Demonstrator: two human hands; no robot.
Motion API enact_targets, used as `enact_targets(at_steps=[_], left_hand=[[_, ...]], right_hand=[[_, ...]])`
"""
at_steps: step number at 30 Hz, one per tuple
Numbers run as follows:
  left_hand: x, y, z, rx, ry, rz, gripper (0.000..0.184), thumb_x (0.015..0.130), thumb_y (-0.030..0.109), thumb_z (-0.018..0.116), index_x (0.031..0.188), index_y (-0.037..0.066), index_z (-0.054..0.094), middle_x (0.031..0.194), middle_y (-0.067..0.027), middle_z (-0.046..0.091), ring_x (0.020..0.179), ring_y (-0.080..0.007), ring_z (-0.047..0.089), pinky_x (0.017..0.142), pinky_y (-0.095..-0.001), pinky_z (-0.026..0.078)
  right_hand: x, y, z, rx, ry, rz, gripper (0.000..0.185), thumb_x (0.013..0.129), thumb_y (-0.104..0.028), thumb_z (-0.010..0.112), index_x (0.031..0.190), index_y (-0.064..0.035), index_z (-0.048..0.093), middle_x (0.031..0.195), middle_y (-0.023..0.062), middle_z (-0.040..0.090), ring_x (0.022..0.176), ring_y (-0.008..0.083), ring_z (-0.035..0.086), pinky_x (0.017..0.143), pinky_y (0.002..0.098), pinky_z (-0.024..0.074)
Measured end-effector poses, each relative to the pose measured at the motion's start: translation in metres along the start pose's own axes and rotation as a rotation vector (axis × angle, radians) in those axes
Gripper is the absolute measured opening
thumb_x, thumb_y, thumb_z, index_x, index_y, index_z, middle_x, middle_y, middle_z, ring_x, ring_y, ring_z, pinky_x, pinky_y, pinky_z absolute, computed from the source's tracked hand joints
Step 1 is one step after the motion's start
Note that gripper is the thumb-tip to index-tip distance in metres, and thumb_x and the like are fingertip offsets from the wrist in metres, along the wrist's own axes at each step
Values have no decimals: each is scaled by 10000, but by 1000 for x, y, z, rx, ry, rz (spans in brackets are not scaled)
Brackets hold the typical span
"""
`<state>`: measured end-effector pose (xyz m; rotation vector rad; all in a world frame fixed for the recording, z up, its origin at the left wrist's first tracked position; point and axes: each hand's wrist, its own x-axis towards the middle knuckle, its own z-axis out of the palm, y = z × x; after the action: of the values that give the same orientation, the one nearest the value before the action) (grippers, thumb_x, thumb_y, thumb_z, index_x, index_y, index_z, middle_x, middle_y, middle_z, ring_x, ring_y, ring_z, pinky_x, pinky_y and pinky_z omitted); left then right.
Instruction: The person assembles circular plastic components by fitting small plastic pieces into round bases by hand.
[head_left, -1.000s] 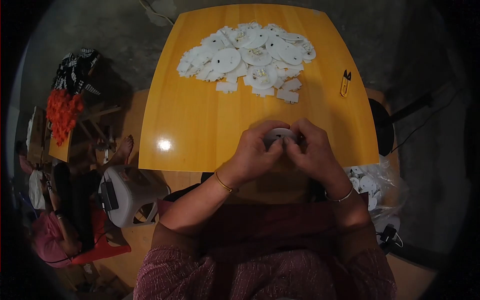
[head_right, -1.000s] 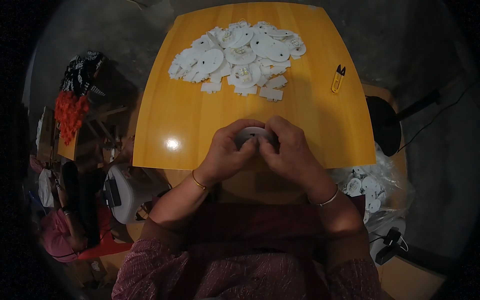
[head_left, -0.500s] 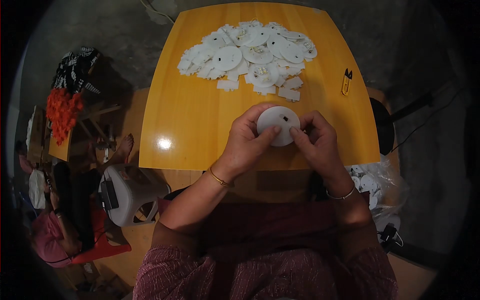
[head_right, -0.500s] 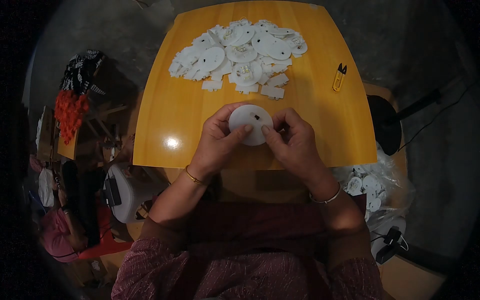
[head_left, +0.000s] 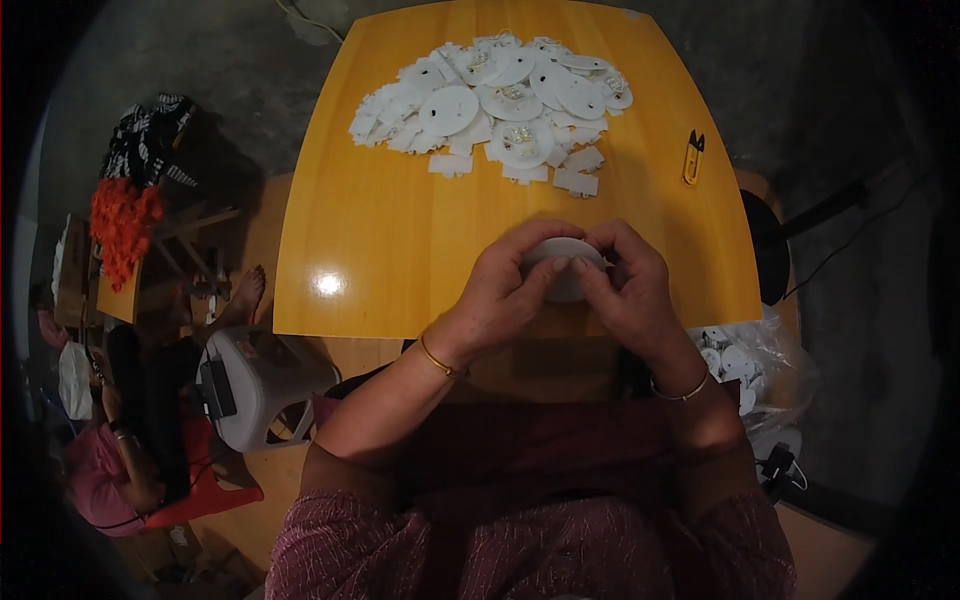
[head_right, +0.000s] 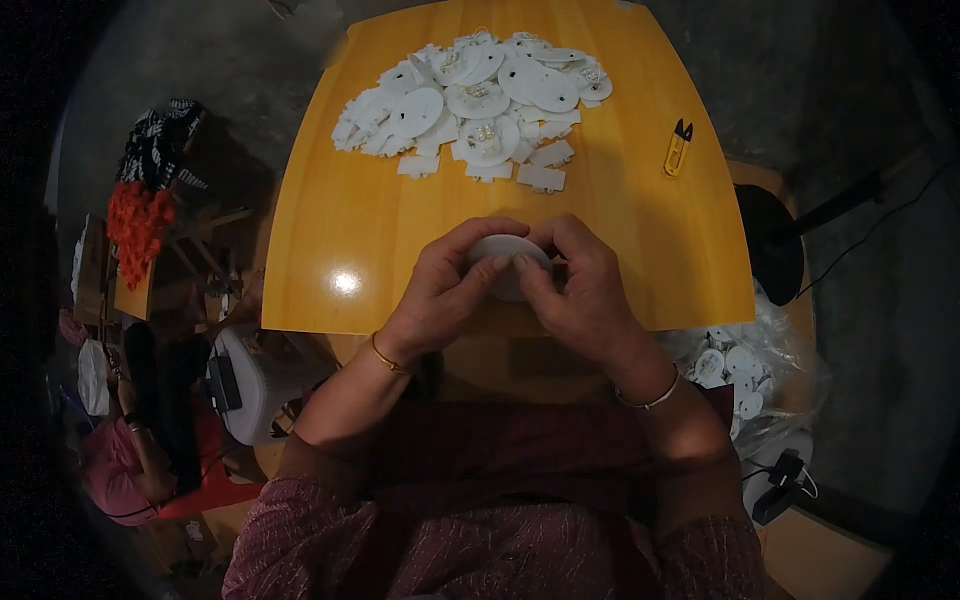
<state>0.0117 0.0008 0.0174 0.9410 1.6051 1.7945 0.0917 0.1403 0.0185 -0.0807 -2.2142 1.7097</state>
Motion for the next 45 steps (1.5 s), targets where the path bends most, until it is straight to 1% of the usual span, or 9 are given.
enact_targets(at_steps=[1,4,7,16,26,30,32,35,45], left_hand=[[0,0,1,4,18,15,248,854,30,487,1099,-2,494,1008,-66,564,940,-120,517,834,-253,415],[-2,-1,2,22,44,28,242,850,17,483,1090,-5,505,992,-64,573,927,-117,523,825,-249,419],[-4,-1,4,61,79,37,238,843,1,479,1078,-8,519,974,-62,584,907,-113,533,810,-243,426],[-6,-2,11,130,163,79,233,816,-39,485,1038,-15,552,923,-72,612,855,-110,562,767,-232,449],[-5,-4,12,257,211,92,238,795,-43,511,1024,0,560,908,-83,617,849,-122,570,757,-239,456],[-4,-6,9,193,226,146,256,802,-24,535,1056,2,543,946,-69,602,877,-119,555,787,-246,447],[-1,-1,9,-174,217,27,269,816,12,555,1083,1,524,976,-52,584,905,-114,538,810,-249,437],[-1,-5,2,-268,136,-30,268,826,42,564,1086,-4,521,972,-41,578,902,-110,534,813,-244,434],[-4,-4,2,-20,89,4,256,840,62,552,1084,-10,522,973,-42,575,897,-100,526,811,-243,430]], right_hand=[[0,1,1,-41,21,-35,111,763,-49,570,833,-3,497,773,76,517,668,135,530,543,254,475],[1,-1,1,-55,28,-59,105,743,-32,567,819,-7,499,753,75,503,647,146,524,522,252,461],[2,-7,-1,-182,27,-107,111,719,-15,569,803,-11,496,731,78,484,624,158,514,509,261,445],[0,-1,1,-171,45,-162,122,693,-4,569,762,-9,469,704,89,465,588,179,492,522,282,425],[2,3,2,-174,27,-68,138,687,-8,573,780,-3,472,710,106,490,605,197,516,533,289,431],[-3,6,2,-49,85,-92,102,751,-20,568,797,-15,477,726,47,494,632,112,496,540,244,421],[-1,4,2,79,99,-63,89,781,-24,563,807,-19,478,746,24,495,645,81,483,544,224,416],[0,0,3,210,142,-121,73,823,-34,547,829,-25,475,799,2,490,686,49,460,569,191,406],[0,-3,-3,22,95,-97,92,826,-41,548,871,-16,472,788,34,504,700,71,493,595,211,443]])
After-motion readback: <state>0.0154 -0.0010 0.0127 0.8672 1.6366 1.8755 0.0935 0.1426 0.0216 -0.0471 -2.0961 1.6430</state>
